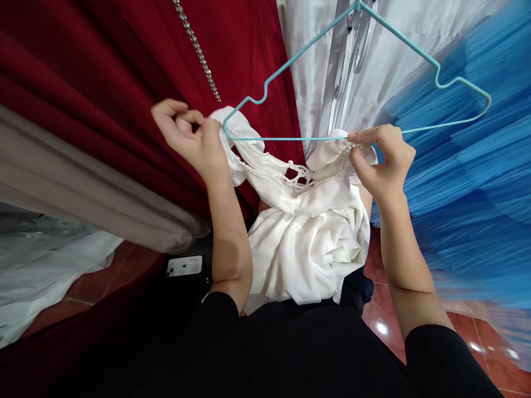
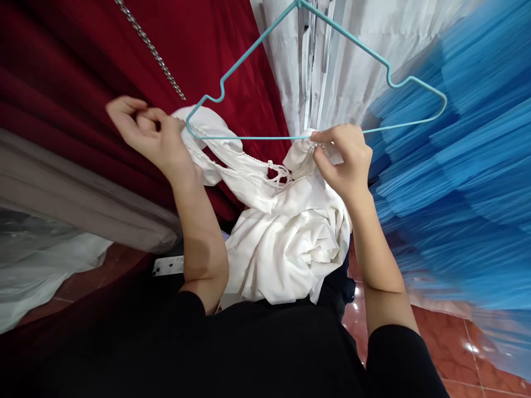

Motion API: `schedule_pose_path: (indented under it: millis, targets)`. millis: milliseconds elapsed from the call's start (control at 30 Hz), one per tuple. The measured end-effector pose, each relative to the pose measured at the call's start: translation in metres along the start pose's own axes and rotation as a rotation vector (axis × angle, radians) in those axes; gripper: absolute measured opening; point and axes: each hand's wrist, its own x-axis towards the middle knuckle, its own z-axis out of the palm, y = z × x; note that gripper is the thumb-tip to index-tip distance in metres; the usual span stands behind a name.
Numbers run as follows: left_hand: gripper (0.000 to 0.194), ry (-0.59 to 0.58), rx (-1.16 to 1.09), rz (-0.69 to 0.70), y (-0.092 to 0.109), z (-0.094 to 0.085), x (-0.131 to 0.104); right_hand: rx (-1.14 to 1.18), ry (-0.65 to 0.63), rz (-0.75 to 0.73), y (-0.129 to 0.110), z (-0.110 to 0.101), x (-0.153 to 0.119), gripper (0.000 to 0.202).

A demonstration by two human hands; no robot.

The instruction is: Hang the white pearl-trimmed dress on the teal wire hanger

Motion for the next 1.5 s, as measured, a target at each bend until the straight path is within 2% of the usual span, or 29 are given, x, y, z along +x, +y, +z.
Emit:
schedule_pose_path:
  millis: [100, 233, 333, 433, 467, 533, 567, 633, 700, 733, 800, 867, 1000, 1100, 1200, 1333, 1500]
  targets:
    - [0.035, -0.133, 0.048, 0.129, 0.009, 0.013, 0.028, 0.010, 0.007, 0.003, 0.001, 0.002, -0.003, 0.017]
    - [0.039, -0.289, 0.122, 0.174, 0.042, 0.038, 0.033, 0.003, 0.016, 0.021, -0.001, 0.006, -0.005, 0.014]
    - [0.027, -0.350, 0.152, 0.127, 0.064, 0.055, 0.026, 0.012, 0.029, 0.016, -0.005, 0.009, -0.005, 0.012]
    - [0.015, -0.470, -0.040, 0.128, 0.085, 0.067, 0.018, 0.018, 0.090, -0.029, -0.010, 0.009, -0.003, 0.014]
    - [0.017, -0.508, -0.107, 0.114, 0.093, 0.070, 0.014, 0.006, 0.104, -0.045, -0.011, 0.009, -0.003, 0.013]
    - [0.029, -0.574, -0.157, 0.068, 0.108, 0.074, 0.002, -0.035, 0.098, -0.046, -0.012, 0.009, -0.002, 0.012]
    - [0.029, -0.580, -0.146, 0.055, 0.115, 0.076, -0.006, -0.053, 0.081, -0.033, -0.012, 0.009, -0.002, 0.011]
    - [0.020, -0.712, -0.084, 0.016, 0.125, 0.079, -0.029, -0.063, 0.052, -0.010, -0.010, 0.009, -0.002, 0.011]
    - [0.013, -0.846, -0.024, 0.002, 0.126, 0.082, -0.054, -0.038, 0.050, -0.009, -0.010, 0.009, -0.002, 0.012]
    - [0.016, -0.881, 0.012, 0.002, 0.125, 0.084, -0.066, -0.017, 0.057, -0.027, -0.010, 0.010, -0.002, 0.012]
    - [0.025, -0.864, 0.069, 0.012, 0.121, 0.087, -0.084, 0.015, 0.082, -0.071, -0.013, 0.010, -0.005, 0.013]
    - [0.029, -0.827, 0.121, 0.012, 0.118, 0.088, -0.092, -0.001, 0.161, -0.093, -0.016, 0.008, -0.011, 0.009]
    - [0.031, -0.860, 0.136, -0.007, 0.112, 0.084, -0.082, -0.159, 0.455, -0.020, -0.007, -0.008, -0.021, 0.007]
    - [0.030, -0.890, 0.110, -0.010, 0.109, 0.078, -0.072, -0.103, 0.611, 0.203, 0.023, -0.034, -0.014, 0.011]
    - [0.030, -0.899, 0.090, -0.001, 0.108, 0.076, -0.070, -0.087, 0.752, 0.281, 0.061, -0.065, 0.006, 0.014]
    - [0.032, -0.916, 0.112, 0.007, 0.107, 0.080, -0.073, -0.213, 0.701, 0.374, 0.090, -0.094, 0.032, 0.025]
    - [0.033, -0.872, 0.092, 0.009, 0.108, 0.080, -0.076, -0.214, 0.619, 0.546, 0.081, -0.099, 0.048, 0.031]
